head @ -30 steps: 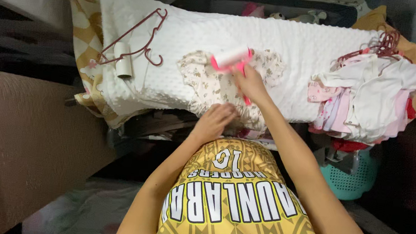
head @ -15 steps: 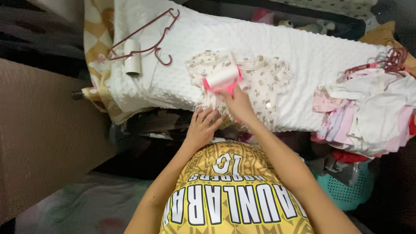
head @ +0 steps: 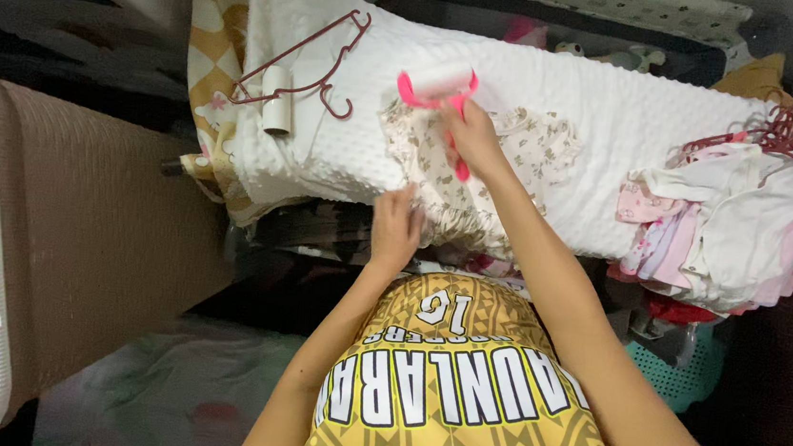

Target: The person uses a lint roller to clean a small patterned garment laid on a white textured surface. They repeatedly roll the sticky roller over the fabric, then place the garment on a hanger and set it aside. The person then retrieves another garment from a laundry basket and begins cleaning it with the roller.

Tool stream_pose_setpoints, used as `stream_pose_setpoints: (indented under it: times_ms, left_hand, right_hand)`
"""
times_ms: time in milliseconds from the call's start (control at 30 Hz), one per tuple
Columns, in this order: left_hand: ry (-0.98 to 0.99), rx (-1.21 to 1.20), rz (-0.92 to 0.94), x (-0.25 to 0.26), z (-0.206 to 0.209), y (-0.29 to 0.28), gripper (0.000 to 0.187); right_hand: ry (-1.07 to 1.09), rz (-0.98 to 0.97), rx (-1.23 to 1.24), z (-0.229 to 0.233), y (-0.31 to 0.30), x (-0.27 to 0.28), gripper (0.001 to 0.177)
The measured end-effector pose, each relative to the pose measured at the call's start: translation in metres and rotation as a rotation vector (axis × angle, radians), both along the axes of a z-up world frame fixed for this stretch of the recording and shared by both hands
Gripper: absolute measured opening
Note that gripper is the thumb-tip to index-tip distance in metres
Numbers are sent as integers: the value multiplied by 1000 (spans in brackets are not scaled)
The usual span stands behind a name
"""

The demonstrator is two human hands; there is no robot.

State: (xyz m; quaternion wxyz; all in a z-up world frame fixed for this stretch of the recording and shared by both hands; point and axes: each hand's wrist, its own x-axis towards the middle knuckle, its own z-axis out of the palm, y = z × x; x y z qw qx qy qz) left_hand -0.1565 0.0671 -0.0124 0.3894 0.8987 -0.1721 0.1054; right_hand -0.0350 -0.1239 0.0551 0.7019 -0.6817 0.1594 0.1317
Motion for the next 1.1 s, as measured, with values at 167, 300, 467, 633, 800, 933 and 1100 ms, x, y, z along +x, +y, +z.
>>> stream_pose_setpoints:
  times_ms: [167, 300, 467, 633, 800, 933, 1100]
  left_hand:
    - [170, -224, 235, 11, 2, -4, 48]
    - [380, -362, 309, 20, 3, -3, 44]
    - [463, -462, 308, 20, 1, -1, 42]
    - [534, -472, 351, 20, -1, -8, 39]
    - [517, -445, 327, 22, -4, -2, 43]
    - [514, -265, 246, 33, -1, 12, 45]
    - [613, -175, 164, 46, 4, 29, 43]
  right_hand:
    - [51, 157, -400, -3, -30, -101, 29]
    - [-156, 321, -734, -33, -49, -148, 43]
    - [-96, 409, -703, -67, -56, -130, 48]
    - [-135, 400, -615, -64, -21, -63, 51]
    - [-88, 375, -564, -42, 14, -11, 48]
    - [-32, 308, -435, -24, 39, 13, 42]
    - [59, 129, 72, -5, 44, 6, 27]
